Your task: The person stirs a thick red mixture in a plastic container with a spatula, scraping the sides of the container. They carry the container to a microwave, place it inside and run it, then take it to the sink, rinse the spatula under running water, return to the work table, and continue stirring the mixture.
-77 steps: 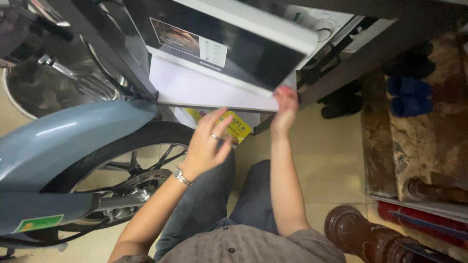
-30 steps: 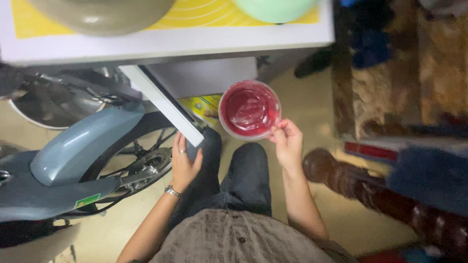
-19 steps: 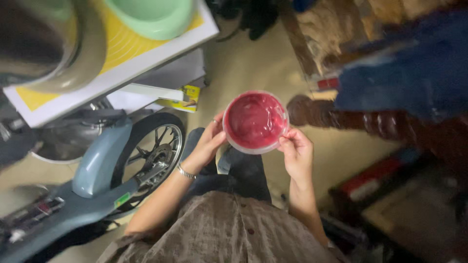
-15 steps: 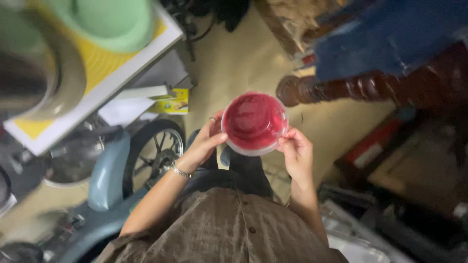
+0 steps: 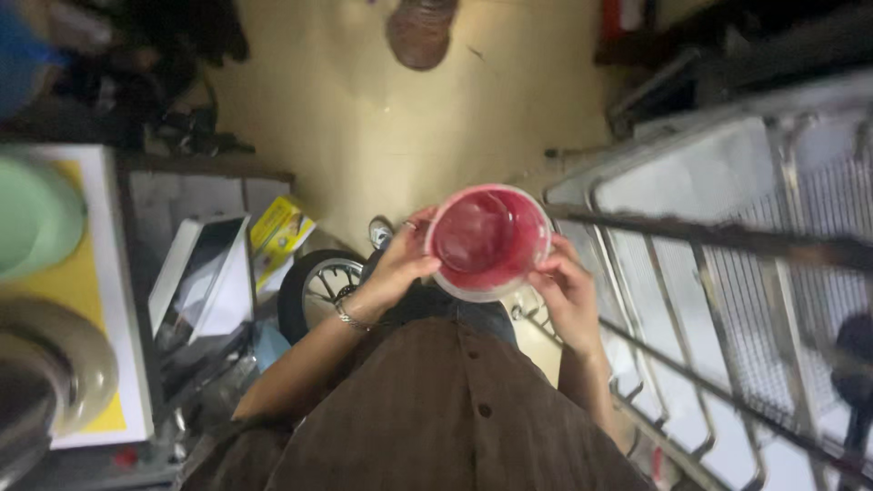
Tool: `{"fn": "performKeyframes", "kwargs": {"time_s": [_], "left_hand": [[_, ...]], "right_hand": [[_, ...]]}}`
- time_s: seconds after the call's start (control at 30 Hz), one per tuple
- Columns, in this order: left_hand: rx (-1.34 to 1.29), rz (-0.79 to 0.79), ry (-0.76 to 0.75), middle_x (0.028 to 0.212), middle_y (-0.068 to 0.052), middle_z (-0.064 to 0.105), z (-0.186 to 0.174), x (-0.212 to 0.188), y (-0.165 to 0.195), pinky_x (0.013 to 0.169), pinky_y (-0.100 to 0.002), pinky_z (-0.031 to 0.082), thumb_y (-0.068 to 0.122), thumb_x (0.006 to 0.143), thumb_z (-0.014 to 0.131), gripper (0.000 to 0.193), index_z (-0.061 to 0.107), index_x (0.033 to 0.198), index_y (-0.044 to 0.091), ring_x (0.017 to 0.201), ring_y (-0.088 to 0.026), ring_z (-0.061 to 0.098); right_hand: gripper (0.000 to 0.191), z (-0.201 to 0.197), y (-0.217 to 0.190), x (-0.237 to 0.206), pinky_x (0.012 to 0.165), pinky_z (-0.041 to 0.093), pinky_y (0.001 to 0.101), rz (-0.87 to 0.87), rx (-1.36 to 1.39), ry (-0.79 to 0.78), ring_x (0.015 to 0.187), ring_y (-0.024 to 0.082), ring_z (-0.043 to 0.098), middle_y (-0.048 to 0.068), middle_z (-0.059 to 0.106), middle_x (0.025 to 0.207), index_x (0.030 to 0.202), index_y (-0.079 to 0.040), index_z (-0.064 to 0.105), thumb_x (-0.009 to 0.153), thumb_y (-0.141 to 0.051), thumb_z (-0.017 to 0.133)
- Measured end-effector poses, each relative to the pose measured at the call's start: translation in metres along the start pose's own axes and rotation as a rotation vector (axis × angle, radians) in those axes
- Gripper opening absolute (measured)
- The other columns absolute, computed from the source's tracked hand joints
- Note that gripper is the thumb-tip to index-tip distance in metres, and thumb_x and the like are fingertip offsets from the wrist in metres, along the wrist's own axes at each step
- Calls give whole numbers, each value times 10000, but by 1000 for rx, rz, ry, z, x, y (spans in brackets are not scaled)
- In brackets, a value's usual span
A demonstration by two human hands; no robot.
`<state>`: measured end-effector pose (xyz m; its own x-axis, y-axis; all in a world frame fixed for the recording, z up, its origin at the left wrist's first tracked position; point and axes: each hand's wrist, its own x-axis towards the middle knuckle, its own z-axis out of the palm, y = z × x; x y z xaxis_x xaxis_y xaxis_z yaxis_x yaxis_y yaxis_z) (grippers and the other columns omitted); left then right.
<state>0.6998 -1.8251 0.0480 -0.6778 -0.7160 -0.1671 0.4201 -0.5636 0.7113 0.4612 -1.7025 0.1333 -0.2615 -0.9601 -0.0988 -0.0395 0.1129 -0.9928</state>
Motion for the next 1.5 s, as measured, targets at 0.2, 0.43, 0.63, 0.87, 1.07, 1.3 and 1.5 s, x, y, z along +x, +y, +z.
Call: {"fn": "performKeyframes", "kwargs": {"time_s": [0.2, 0.43, 0.63, 0.87, 1.07, 1.3, 1.5], "left_hand": [[118, -206, -251, 1488, -130, 468, 83, -10, -61, 1201, -384, 362, 227, 804, 785, 892, 304, 1520, -4, 1415, -228, 452], [135, -601, -510, 1451, -146, 469, 213, -66, -198, 1160, -395, 391, 226, 785, 778, 880, 317, 1500, 3, 1372, -239, 463], [144, -846, -796, 1465, -148, 471, 297, -116, -309, 1175, -377, 381, 260, 796, 773, 871, 305, 1487, 10, 1380, -223, 471], [199, -1192, -1055, 1450, -150, 491, 399, -196, -451, 1109, -373, 437, 311, 831, 739, 883, 323, 1531, -30, 1319, -220, 506], [300, -1427, -1188, 1424, -112, 500, 465, -262, -535, 1066, -366, 465, 327, 828, 733, 887, 298, 1534, 10, 1285, -206, 522], [247, -1432, -1338, 1414, -84, 531, 577, -349, -698, 1104, -371, 469, 321, 829, 736, 818, 333, 1482, 36, 1304, -179, 550], [287, -1563, -1365, 1370, -108, 538, 673, -453, -819, 1074, -405, 492, 329, 839, 759, 811, 366, 1478, 23, 1261, -212, 564]], "right_hand": [[53, -66, 2, -144, 933, 543, 299, 62, 82, 251, 1191, 181, 586, 96, 522, 1377, 965, -11, 655, 921, 17, 663], [84, -151, -9, -352, 786, 594, 275, 250, -31, 413, 1106, 168, 629, 89, 555, 1307, 964, 9, 707, 888, -26, 703], [96, -187, 10, -528, 741, 584, 270, 324, -93, 567, 1059, 157, 642, 75, 613, 1243, 965, 8, 723, 889, -40, 687], [121, -178, 41, -708, 942, 504, 265, 215, -48, 983, 1136, 161, 613, 97, 650, 1285, 1058, 15, 715, 974, -29, 639], [199, -147, 62, -809, 963, 503, 281, 349, -32, 1407, 1176, 177, 622, 104, 658, 1307, 1140, 29, 698, 957, -20, 639], [224, -161, 118, -963, 778, 555, 263, 513, 228, 2006, 1007, 128, 692, 38, 652, 1247, 1194, -34, 680, 981, -81, 629], [239, -174, 208, -1085, 692, 492, 244, 771, 241, 2118, 785, 77, 601, 22, 693, 906, 1189, -35, 715, 978, -145, 691]]}}
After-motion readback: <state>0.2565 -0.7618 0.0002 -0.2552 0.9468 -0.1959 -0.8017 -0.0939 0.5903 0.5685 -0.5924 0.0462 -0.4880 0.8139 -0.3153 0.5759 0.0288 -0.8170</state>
